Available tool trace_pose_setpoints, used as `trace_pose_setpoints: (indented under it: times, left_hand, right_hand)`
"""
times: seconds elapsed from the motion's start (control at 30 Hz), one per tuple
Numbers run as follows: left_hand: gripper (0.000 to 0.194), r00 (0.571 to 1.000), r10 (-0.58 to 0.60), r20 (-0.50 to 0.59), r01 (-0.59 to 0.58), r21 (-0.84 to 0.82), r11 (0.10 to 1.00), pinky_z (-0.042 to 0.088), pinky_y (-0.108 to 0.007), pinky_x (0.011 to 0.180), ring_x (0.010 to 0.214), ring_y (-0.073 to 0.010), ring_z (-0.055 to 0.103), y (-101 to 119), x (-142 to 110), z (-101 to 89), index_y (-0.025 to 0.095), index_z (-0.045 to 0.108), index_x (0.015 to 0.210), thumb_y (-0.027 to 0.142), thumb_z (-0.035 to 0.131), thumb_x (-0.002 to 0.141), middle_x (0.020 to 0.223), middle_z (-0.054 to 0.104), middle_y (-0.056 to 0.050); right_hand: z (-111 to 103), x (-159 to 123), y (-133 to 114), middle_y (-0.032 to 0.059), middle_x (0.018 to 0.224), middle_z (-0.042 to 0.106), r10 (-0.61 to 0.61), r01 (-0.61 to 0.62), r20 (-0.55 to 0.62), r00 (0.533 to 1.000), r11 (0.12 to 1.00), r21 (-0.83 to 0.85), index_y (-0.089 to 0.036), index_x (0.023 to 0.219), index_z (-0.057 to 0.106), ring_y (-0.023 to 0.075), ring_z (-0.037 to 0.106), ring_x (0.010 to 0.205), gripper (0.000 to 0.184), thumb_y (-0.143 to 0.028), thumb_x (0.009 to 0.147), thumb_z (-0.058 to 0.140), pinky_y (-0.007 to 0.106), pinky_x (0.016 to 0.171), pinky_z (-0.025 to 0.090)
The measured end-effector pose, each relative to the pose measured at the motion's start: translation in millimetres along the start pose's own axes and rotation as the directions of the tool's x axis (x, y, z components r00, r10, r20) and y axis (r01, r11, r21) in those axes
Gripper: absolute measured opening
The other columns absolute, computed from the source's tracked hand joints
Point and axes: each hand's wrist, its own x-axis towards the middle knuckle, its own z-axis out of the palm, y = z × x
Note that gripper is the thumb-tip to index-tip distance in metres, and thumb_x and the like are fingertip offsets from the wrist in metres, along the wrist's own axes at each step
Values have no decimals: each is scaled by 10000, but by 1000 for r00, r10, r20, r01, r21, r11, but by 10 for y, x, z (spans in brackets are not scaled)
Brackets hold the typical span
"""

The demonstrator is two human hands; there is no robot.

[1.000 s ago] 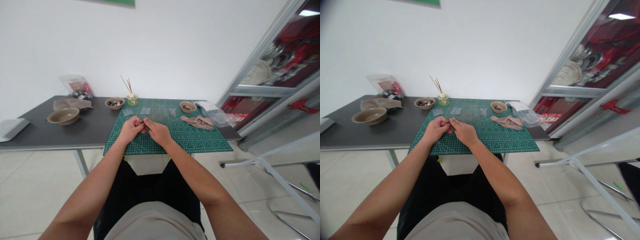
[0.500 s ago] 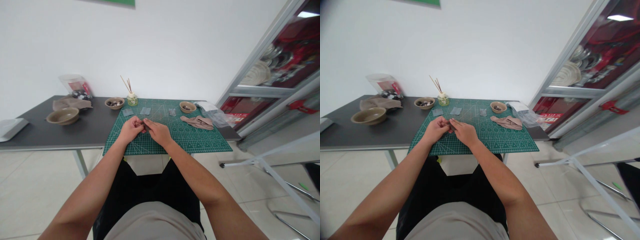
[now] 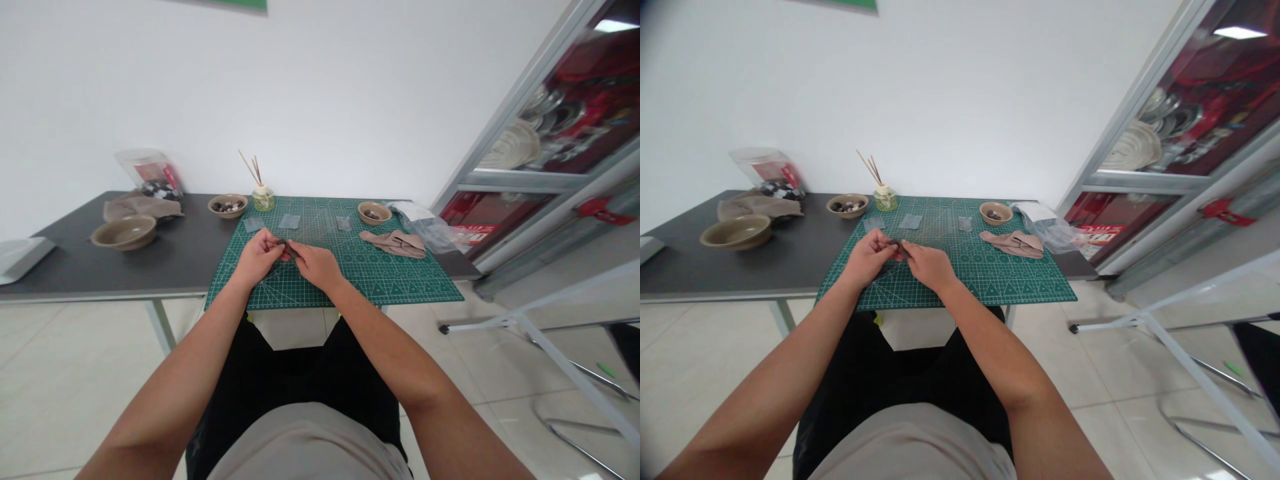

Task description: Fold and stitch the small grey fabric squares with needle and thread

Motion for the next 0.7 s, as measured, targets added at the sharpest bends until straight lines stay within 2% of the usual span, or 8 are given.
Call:
trace_pose_setpoints:
  times: [0.07, 0.2, 0.27, 0.33, 0.43, 0.57, 0.7]
  left_hand:
    - [245, 999, 35, -26, -35, 11, 999, 516, -284, 596, 566, -147, 644, -9, 13, -3, 225, 432, 822, 288, 652, 736, 643, 650, 35]
    - [201, 984, 152, -92, -139, 137, 981, 444, -249, 573, 535, -111, 552, -40, 39, -12, 205, 522, 815, 302, 678, 733, 590, 548, 62]
    - [185, 980, 171, -107, -149, 184, 972, 433, -248, 593, 561, -108, 539, -63, 49, -22, 197, 557, 810, 315, 680, 736, 606, 539, 56]
    - [186, 981, 160, -106, -134, 219, 967, 435, -252, 620, 599, -113, 544, -87, 56, -36, 187, 592, 827, 326, 677, 737, 650, 569, 40]
    - [200, 989, 121, -80, -95, 274, 957, 442, -258, 651, 655, -124, 564, -110, 57, -51, 176, 626, 855, 327, 673, 731, 719, 621, 19]
    - [138, 995, 97, 1, -90, 400, 912, 444, -256, 663, 691, -131, 577, -87, 33, -43, 181, 631, 817, 300, 639, 750, 754, 655, 15]
    - [113, 992, 105, 68, -125, 475, 871, 458, -257, 671, 691, -131, 580, -51, 15, -28, 191, 645, 837, 264, 618, 755, 755, 657, 21]
  right_hand:
    - [0, 19, 24, 57, 1225, 695, 94, -90, -57, 994, 994, 69, -202, 1329, 554, 195, 684, 1054, 388, -241, 955, 459, 307, 921, 518]
    - [37, 82, 121, 71, 1091, 724, 299, -253, -157, 941, 933, 256, -178, 1294, 516, 217, 695, 968, 400, -317, 922, 556, 320, 853, 519]
    - [76, 116, 174, 72, 1024, 727, 335, -285, -129, 933, 910, 301, -167, 1293, 502, 229, 685, 954, 443, -347, 899, 595, 342, 847, 513]
    - [111, 139, 208, 101, 1065, 709, 349, -296, -178, 920, 916, 270, -153, 1305, 500, 265, 640, 1044, 524, -380, 857, 652, 402, 919, 482]
    - [118, 146, 213, 132, 1162, 669, 307, -252, -271, 912, 943, 219, -163, 1285, 546, 276, 584, 1114, 518, -385, 837, 683, 440, 993, 427]
    - [64, 126, 188, 58, 1021, 716, 138, -97, -120, 983, 949, 299, -210, 1106, 663, 200, 623, 970, 265, -350, 881, 646, 361, 930, 458]
    - [35, 113, 176, 26, 949, 728, 131, -108, -25, 991, 898, 426, -223, 1032, 675, 169, 662, 895, 199, -326, 862, 665, 314, 840, 493]
